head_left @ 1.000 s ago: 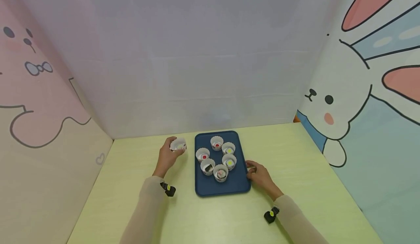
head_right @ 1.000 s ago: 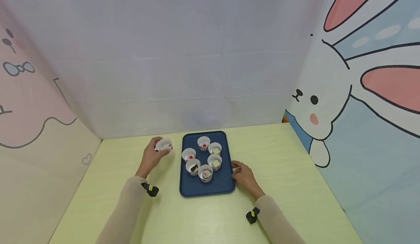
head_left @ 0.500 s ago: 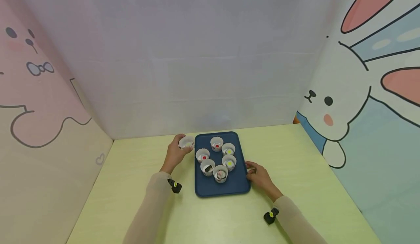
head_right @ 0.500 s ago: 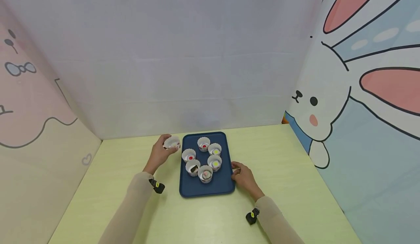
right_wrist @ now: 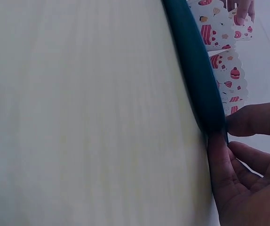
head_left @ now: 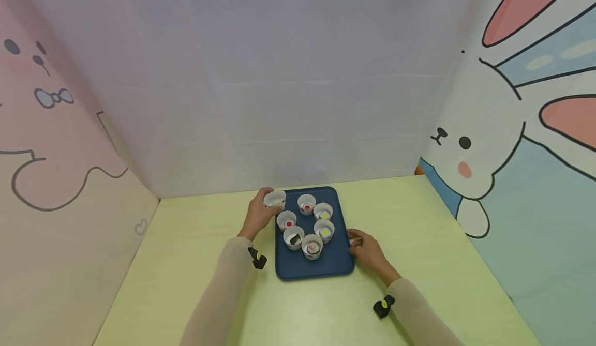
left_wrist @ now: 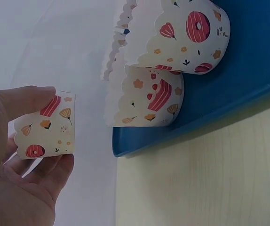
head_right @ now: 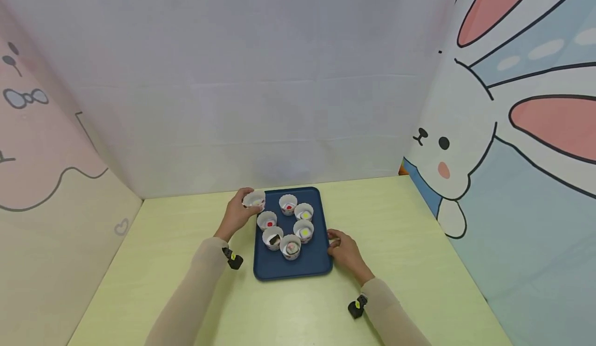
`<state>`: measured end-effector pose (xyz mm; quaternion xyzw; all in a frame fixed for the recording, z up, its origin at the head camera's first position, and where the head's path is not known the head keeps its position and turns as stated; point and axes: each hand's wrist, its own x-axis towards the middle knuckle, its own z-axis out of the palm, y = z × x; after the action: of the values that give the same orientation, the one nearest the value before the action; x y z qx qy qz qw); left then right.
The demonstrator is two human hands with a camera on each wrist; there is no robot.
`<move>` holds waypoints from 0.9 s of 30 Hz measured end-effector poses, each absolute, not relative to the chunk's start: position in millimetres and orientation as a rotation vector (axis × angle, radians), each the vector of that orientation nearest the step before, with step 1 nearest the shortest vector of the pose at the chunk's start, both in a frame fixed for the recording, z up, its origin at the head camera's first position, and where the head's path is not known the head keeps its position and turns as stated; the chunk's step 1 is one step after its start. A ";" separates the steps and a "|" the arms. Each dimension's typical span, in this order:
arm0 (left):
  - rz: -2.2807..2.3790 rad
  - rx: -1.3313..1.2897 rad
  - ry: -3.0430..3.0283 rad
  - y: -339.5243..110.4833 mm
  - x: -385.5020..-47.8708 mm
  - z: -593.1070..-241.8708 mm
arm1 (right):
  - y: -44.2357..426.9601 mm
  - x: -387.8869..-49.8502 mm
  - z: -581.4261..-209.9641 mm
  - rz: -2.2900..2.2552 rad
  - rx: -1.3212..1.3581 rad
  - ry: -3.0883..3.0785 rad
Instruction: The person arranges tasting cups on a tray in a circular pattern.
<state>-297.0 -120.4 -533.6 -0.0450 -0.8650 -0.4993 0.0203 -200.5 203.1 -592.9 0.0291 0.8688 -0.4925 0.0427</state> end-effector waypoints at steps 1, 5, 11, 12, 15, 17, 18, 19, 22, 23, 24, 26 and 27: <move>-1.555 -0.136 -2.683 -119.0 -298.2 -533.9 | 202.9 -200.4 -592.6 -1.507 0.092 2.657; -1.580 -0.119 -2.674 -113.4 -303.2 -536.5 | 202.3 -199.9 -591.4 -1.504 0.095 2.659; -1.597 -0.106 -2.665 -105.8 -309.8 -540.9 | 201.2 -199.9 -591.1 -1.509 0.112 2.652; -1.598 -0.102 -2.668 -104.6 -310.9 -541.9 | 201.1 -200.0 -591.5 -1.509 0.115 2.651; -1.598 -0.105 -2.674 -101.7 -313.2 -545.2 | 201.1 -199.9 -591.7 -1.515 0.117 2.645; -1.591 -0.097 -2.684 -99.5 -314.4 -547.1 | 201.4 -199.9 -592.0 -1.519 0.117 2.643; -1.590 -0.092 -2.689 -98.4 -314.6 -547.5 | 201.4 -199.7 -591.9 -1.520 0.116 2.642; -1.584 -0.093 -2.693 -97.3 -314.8 -548.0 | 201.5 -199.7 -591.8 -1.522 0.116 2.642; -1.579 -0.091 -2.701 -93.7 -315.0 -547.9 | 201.9 -200.1 -592.4 -1.526 0.120 2.644; -1.581 -0.094 -2.698 -92.6 -314.9 -547.6 | 201.9 -200.0 -592.3 -1.524 0.120 2.647; -1.579 -0.098 -2.699 -91.6 -315.1 -547.3 | 201.9 -200.1 -592.3 -1.524 0.120 2.647; -1.579 -0.106 -2.700 -89.9 -315.0 -547.0 | 201.8 -200.0 -592.4 -1.523 0.120 2.651; -1.577 -0.106 -2.704 -89.3 -315.1 -547.0 | 201.6 -200.0 -592.2 -1.521 0.121 2.653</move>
<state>-315.1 -89.3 -547.0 -0.0338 -0.8633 -0.5036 0.0046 -200.0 201.6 -592.2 0.0396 0.8661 -0.4966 0.0407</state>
